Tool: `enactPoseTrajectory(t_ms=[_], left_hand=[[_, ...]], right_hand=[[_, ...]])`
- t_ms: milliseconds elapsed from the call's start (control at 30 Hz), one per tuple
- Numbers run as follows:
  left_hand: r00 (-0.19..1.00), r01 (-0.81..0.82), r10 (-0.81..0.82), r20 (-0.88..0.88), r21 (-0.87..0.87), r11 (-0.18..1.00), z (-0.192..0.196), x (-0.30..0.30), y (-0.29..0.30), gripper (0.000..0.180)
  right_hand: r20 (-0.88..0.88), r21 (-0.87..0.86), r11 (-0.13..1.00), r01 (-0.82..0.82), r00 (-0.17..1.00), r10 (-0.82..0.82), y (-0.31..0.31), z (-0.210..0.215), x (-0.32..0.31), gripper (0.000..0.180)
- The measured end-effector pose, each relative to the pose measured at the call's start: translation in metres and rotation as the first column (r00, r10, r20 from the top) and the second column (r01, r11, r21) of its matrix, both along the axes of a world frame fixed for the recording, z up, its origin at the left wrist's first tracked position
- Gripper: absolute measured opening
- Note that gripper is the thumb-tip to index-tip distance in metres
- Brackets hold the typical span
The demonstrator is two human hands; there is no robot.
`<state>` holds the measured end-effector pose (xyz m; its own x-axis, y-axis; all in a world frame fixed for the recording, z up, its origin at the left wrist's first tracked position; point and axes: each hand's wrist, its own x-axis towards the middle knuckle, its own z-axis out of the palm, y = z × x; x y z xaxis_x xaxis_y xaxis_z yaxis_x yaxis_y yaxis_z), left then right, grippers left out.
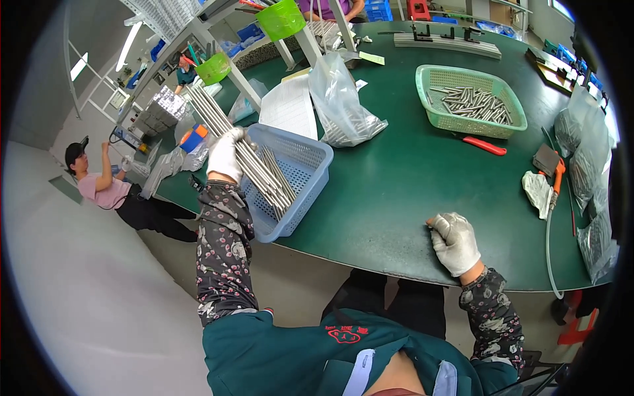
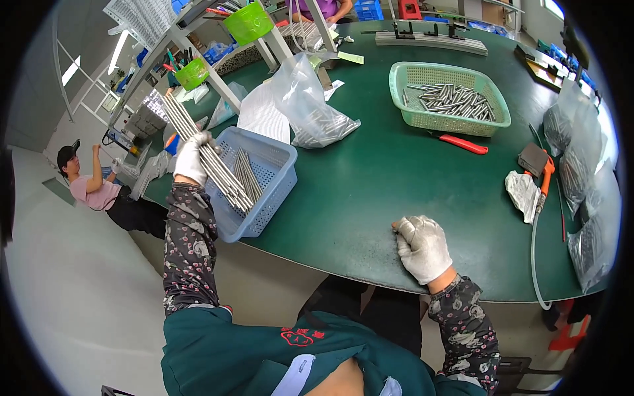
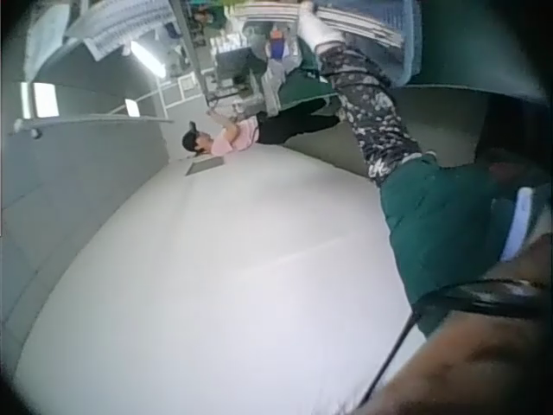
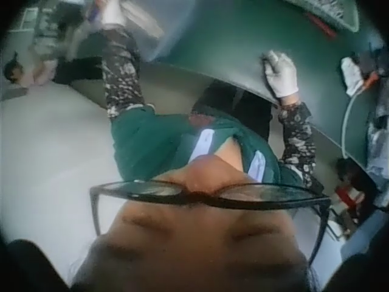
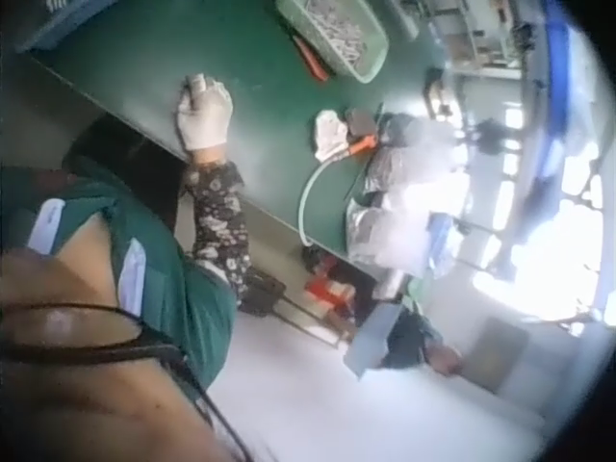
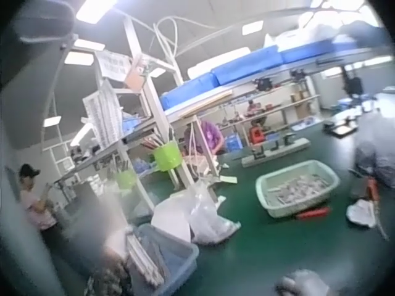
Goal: Organizing and aligning thin metal rods on a workbench in a manufacturing environment.
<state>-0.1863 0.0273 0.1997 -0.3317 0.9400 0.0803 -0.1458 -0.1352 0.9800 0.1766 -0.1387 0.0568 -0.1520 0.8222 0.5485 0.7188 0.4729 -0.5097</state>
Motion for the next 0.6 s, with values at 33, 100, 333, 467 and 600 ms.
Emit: enactPoseTrajectory(t_ms=[33,100,333,467,600], left_hand=[[0.995,0.092,-0.095,0.020,0.129,0.987,0.014,0.008,-0.009,0.030],[0.963,0.199,-0.250,0.098,0.363,0.910,0.030,0.013,-0.015,0.041],[0.778,0.487,-0.628,0.021,0.611,0.624,0.024,0.112,-0.061,0.056],[0.790,0.508,-0.607,-0.089,0.650,0.566,-0.044,0.169,-0.082,0.058],[0.795,0.592,-0.541,-0.273,0.543,0.596,-0.113,0.192,-0.087,0.051]], right_hand=[[0.015,0.013,1.000,0.013,1.000,-0.013,0.000,-0.001,0.001,0.014],[0.008,0.023,1.000,0.018,1.000,-0.018,0.001,0.001,-0.001,0.013],[-0.451,-0.113,0.993,-0.020,0.892,-0.034,0.006,0.027,-0.013,0.037],[-0.452,-0.183,0.968,-0.173,0.889,0.074,0.003,0.032,-0.027,0.080],[-0.316,-0.313,0.941,-0.132,0.948,0.028,0.004,0.001,-0.033,0.099]])
